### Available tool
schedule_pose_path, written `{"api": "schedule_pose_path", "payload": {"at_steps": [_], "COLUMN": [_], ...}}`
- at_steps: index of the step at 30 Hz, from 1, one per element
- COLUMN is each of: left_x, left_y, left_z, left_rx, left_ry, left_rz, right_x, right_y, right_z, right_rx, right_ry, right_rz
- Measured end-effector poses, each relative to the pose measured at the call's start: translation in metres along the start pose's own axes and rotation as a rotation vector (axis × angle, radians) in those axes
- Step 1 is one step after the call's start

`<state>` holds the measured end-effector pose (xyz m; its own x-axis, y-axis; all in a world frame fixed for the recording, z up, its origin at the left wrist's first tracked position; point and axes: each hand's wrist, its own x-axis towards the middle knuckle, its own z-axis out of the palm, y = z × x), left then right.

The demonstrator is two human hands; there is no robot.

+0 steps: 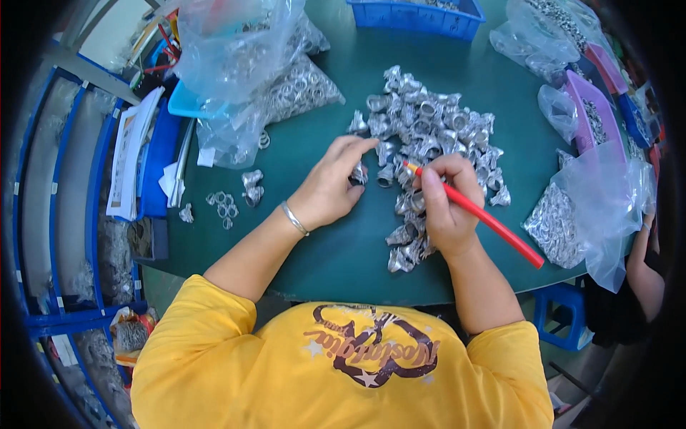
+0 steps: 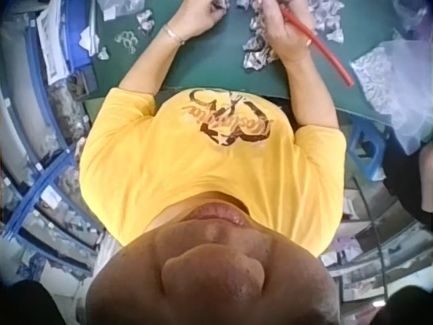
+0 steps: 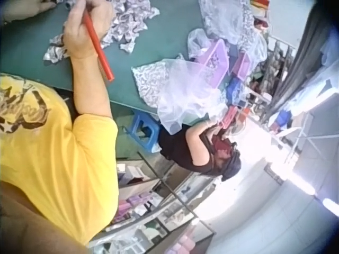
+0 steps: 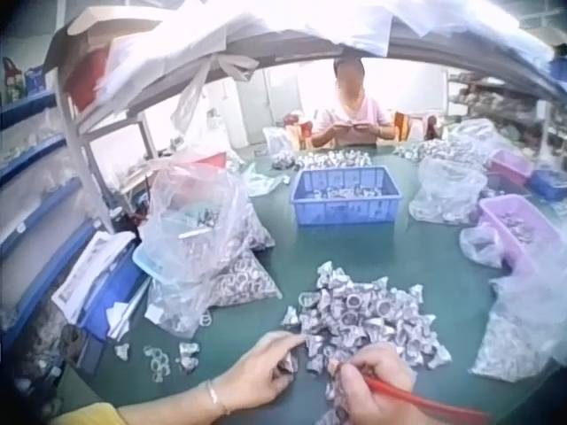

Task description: The person holds metal components by hand and marks them with a red marker, one by one, before setting them aside on the workbench.

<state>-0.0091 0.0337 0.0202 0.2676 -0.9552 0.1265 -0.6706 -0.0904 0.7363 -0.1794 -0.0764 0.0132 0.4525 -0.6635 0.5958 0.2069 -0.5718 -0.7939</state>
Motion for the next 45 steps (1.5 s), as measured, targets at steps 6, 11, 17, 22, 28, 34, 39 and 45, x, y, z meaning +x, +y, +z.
{"api": "schedule_pose_path", "payload": {"at_steps": [6, 11, 17, 22, 28, 34, 39, 45], "left_x": [-0.015, -0.014, -0.023, -0.025, -0.028, -0.027, -0.029, -0.036], "left_y": [-0.024, -0.021, -0.010, -0.003, -0.003, 0.004, 0.000, 0.003], "left_z": [0.004, 0.004, 0.014, 0.012, 0.016, 0.023, 0.024, 0.018], "left_rx": [0.073, 0.038, -0.873, -0.927, -1.059, -1.088, -0.769, -0.698], "left_ry": [0.128, 0.076, 0.051, -0.009, -0.063, -0.003, 0.131, 0.059], "left_rz": [-0.021, 0.001, -0.106, -0.174, -0.172, -0.096, 0.093, -0.088], "right_x": [-0.001, -0.003, -0.002, -0.003, -0.002, -0.001, -0.001, -0.001], "right_y": [0.001, 0.001, -0.001, 0.000, -0.004, -0.004, -0.005, -0.005], "right_z": [0.005, 0.005, 0.006, 0.004, 0.002, 0.002, 0.003, 0.003], "right_rx": [0.071, 0.074, 0.080, 0.078, 0.105, 0.068, 0.057, 0.086], "right_ry": [-0.011, -0.035, -0.052, -0.128, -0.108, -0.114, -0.114, -0.169], "right_rz": [-0.004, 0.041, 0.003, -0.077, -0.151, -0.154, -0.128, -0.265]}}
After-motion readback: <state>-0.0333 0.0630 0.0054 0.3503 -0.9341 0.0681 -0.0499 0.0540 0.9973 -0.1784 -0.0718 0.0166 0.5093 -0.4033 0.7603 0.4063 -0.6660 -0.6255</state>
